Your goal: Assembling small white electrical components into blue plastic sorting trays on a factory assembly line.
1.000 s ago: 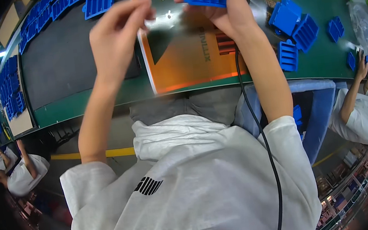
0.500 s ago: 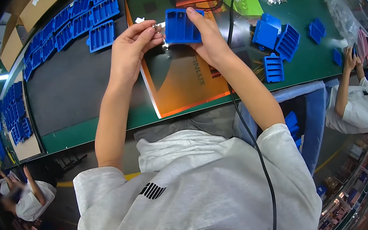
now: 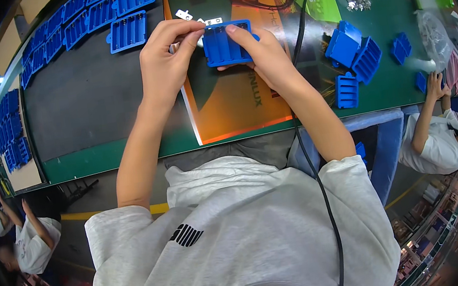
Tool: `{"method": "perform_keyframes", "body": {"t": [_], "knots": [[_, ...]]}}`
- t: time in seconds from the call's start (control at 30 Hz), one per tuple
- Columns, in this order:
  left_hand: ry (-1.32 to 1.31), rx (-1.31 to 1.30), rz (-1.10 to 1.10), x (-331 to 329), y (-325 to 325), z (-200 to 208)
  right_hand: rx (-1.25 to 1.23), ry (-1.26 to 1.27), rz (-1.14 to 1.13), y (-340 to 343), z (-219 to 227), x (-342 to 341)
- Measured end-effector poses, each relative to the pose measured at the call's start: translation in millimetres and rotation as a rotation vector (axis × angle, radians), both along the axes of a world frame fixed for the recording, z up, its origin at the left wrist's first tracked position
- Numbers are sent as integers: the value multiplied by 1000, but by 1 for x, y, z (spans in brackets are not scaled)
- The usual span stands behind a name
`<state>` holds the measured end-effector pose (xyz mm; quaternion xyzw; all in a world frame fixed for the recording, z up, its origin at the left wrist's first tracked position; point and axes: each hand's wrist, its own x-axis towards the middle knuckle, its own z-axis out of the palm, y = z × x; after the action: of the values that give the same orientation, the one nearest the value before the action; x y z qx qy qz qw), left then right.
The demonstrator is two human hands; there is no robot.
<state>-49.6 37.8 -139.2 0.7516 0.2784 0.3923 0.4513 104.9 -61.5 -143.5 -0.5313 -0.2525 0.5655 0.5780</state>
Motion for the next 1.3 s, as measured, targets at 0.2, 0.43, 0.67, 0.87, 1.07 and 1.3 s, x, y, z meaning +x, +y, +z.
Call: {"method": "perform_keyframes", "body": {"t": [0.2, 0.43, 0.67, 0.87, 1.07, 1.3], "knots": [[79, 22, -29, 0, -4, 1, 8, -13, 18, 0, -4, -1], [92, 111, 59, 3, -10, -1, 57, -23, 30, -3, 4, -7], [-145, -369, 35, 10, -15, 6, 116, -158, -59, -6, 11, -13], [-280, -839, -77, -3, -13, 8, 236, -294, -158, -2, -9, -17], [-385, -1114, -171, 0, -13, 7, 285, -714, -128, -6, -3, -21], [-531, -1239, -337, -5, -12, 1, 510, -1028, -156, -5, -8, -21]]}}
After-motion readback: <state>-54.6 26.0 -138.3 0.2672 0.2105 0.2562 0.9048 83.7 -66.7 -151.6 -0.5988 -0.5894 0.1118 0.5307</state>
